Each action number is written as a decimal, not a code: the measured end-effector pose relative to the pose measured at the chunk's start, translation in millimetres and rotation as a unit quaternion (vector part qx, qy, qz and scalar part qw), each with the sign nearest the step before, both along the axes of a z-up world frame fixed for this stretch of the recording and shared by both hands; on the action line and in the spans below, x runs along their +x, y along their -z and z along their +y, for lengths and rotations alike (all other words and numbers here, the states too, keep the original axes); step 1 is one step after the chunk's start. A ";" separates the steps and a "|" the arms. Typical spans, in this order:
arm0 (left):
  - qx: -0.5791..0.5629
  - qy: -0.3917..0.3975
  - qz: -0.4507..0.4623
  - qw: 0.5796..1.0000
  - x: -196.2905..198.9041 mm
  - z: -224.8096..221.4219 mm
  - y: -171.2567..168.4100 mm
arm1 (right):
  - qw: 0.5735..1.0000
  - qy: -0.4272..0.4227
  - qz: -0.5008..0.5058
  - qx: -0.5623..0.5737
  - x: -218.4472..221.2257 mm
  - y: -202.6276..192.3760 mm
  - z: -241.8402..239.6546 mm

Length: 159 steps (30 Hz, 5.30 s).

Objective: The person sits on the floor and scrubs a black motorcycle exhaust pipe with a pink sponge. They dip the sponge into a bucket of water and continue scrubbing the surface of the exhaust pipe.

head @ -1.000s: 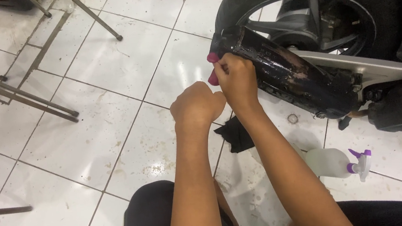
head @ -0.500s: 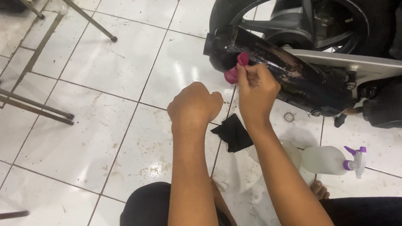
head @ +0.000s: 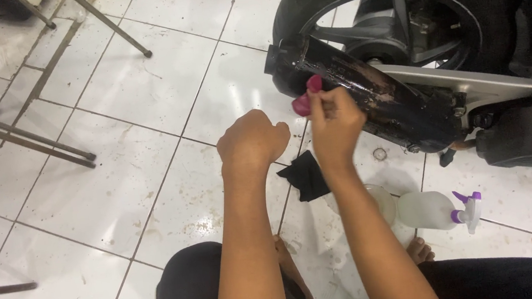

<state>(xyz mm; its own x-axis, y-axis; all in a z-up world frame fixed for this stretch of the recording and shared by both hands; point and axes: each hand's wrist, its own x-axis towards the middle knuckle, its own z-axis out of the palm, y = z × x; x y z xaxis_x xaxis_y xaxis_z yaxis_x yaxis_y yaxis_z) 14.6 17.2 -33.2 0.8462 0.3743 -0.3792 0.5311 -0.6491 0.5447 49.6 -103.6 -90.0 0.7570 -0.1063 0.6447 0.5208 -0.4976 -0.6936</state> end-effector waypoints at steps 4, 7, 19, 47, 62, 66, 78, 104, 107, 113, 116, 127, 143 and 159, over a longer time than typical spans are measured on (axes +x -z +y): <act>0.001 0.010 0.005 1.000 1.4 -1.6 0.4 | 0.999 0.047 0.016 -0.019 5.6 36.7 -5.9; -0.001 0.015 0.008 1.000 -0.6 -1.0 0.8 | 0.997 0.051 0.059 -0.019 -13.9 45.0 -3.7; -0.005 0.010 0.040 0.999 -6.9 -3.5 -11.1 | 0.768 -0.139 0.478 0.403 -49.4 76.5 9.3; -0.065 0.060 -0.146 0.985 -9.6 -43.4 -63.5 | 0.843 0.049 0.300 0.444 2.6 91.1 -9.7; -0.016 0.049 -0.145 0.988 -3.7 -45.5 -50.6 | 0.888 0.068 0.288 0.351 -3.3 74.0 -5.4; -0.014 0.052 -0.144 0.988 -3.9 -44.6 -51.0 | 0.893 0.072 0.282 0.344 -8.9 79.0 -4.5; -0.023 0.056 -0.142 0.988 -4.9 -42.7 -46.8 | 0.840 0.060 0.318 0.435 -11.6 71.9 -8.3; -0.026 0.073 -0.133 0.988 -7.0 -42.6 -52.6 | 0.896 0.068 0.289 0.330 17.0 160.0 -47.2; -0.024 0.075 -0.131 0.988 -6.6 -43.4 -55.2 | 0.877 0.076 0.287 0.377 7.3 154.9 -54.8; -0.019 0.083 -0.125 0.988 -4.9 -45.6 -56.2 | 0.912 0.079 0.265 0.304 -1.4 145.2 -50.5; -0.011 0.087 -0.120 0.989 -6.5 -47.8 -56.5 | 0.923 0.072 0.273 0.263 4.4 135.8 -41.5; -0.008 0.086 -0.120 0.989 -4.3 -47.8 -57.3 | 0.867 0.077 0.276 0.409 -9.0 123.3 -52.2; 0.007 0.083 -0.139 0.987 -1.7 -47.2 -51.7 | 0.898 0.026 0.341 0.277 -38.6 116.8 -61.0; 0.052 0.059 -0.220 0.972 6.0 -46.9 -33.6 | 0.963 -0.134 0.149 -0.182 67.2 -13.0 -144.8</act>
<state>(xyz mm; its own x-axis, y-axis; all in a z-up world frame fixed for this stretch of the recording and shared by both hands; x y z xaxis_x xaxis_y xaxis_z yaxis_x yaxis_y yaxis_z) 20.6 -29.8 0.5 0.9575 0.2812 0.0643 0.1796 -0.7556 0.6300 116.8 -248.4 -77.0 0.8831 0.3108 0.3516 0.4689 -0.6107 -0.6381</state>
